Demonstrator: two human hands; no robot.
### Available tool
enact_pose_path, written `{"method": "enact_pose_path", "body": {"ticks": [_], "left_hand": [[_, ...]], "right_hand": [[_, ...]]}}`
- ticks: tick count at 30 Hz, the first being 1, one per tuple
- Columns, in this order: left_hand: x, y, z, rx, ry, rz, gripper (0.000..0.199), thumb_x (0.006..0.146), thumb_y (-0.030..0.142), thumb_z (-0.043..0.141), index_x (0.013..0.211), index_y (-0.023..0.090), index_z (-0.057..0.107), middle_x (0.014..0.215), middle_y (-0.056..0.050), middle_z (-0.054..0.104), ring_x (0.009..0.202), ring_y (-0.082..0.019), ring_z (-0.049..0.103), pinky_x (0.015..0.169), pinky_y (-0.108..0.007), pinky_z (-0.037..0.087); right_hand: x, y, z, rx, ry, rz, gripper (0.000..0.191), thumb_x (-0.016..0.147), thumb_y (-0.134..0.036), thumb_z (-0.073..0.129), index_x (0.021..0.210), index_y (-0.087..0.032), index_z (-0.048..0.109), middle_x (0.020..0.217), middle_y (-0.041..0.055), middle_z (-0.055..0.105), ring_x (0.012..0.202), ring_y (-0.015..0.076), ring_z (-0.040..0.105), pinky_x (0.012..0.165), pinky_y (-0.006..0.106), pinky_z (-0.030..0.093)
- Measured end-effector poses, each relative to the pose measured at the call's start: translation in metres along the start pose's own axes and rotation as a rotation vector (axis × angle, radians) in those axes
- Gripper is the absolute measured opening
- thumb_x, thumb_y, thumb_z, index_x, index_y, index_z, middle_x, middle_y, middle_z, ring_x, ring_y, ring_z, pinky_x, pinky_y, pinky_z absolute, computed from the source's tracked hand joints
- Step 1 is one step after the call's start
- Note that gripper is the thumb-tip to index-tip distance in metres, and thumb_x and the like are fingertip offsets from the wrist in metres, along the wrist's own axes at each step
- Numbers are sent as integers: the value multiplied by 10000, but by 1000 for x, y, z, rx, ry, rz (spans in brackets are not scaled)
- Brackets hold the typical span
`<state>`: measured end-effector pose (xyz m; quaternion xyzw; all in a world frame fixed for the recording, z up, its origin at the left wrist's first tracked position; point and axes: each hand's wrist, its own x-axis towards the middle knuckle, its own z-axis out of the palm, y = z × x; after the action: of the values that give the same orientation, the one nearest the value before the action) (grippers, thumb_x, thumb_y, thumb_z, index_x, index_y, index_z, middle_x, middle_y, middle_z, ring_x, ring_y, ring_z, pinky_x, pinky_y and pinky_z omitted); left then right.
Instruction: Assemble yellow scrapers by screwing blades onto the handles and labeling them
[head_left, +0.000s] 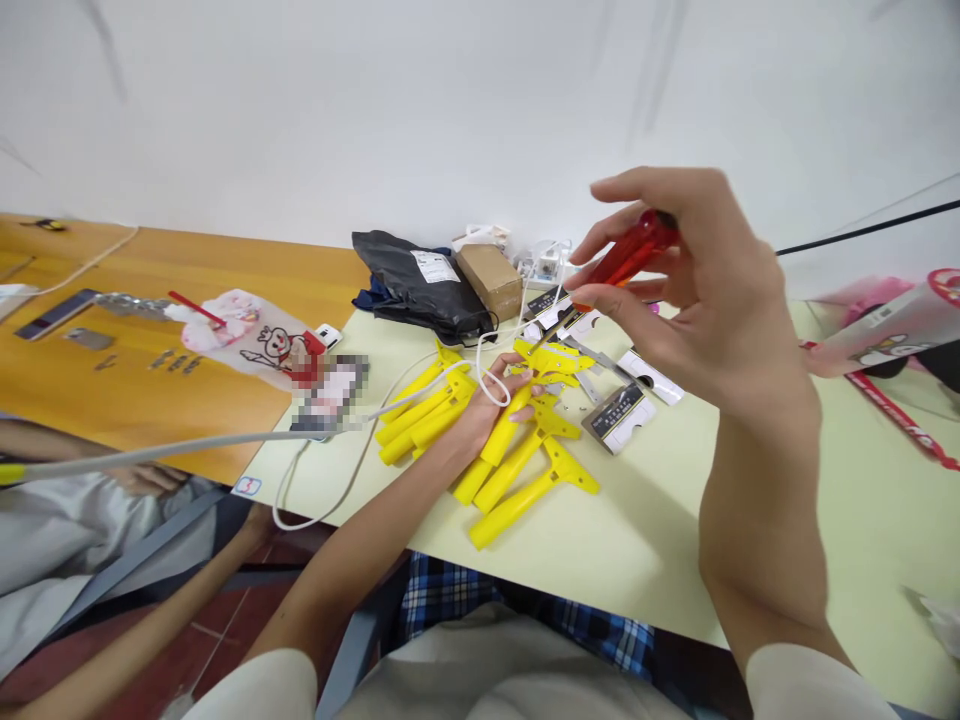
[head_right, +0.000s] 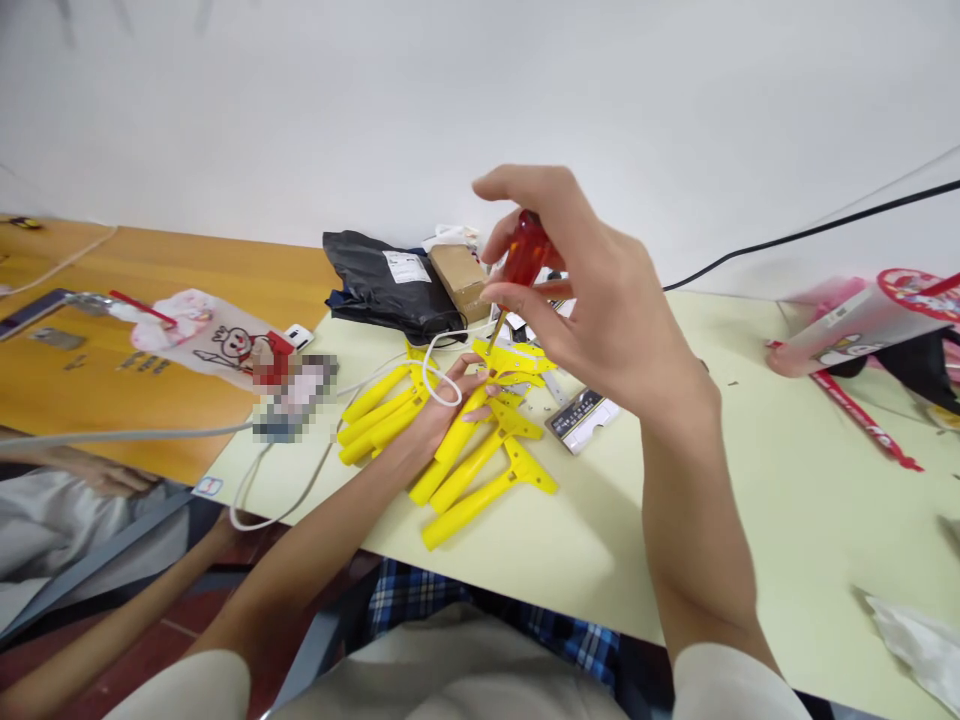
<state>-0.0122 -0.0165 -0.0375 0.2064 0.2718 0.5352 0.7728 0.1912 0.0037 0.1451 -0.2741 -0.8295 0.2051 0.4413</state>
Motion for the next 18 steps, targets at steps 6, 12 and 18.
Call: {"method": "enact_pose_path", "body": {"ticks": [6,12,18], "left_hand": [[1,-2,-3,-13,-5,-35,516,757,165,975,1069,247,572,864,21,642,742,-121,690,413,-138,292],[3,-1,-5,-54,12,-27,515,741,145,979,1062,237,587,917,-3,683,739,-120,690,410,-143,263],[3,1,-4,-67,41,13,526,739,142,974,1077,236,582,958,-26,718,748,-127,695,423,-143,258]], "right_hand": [[4,6,10,-19,53,-37,528,1016,-425,825,1510,-427,638,1269,42,775,1104,309,798,973,499,723],[3,6,10,39,74,-59,446,1014,-380,821,1429,-494,707,1208,1,768,1071,317,803,941,544,736],[5,15,11,-112,70,-63,595,1030,-421,783,1583,-498,576,1335,46,714,1087,307,753,987,518,720]]}}
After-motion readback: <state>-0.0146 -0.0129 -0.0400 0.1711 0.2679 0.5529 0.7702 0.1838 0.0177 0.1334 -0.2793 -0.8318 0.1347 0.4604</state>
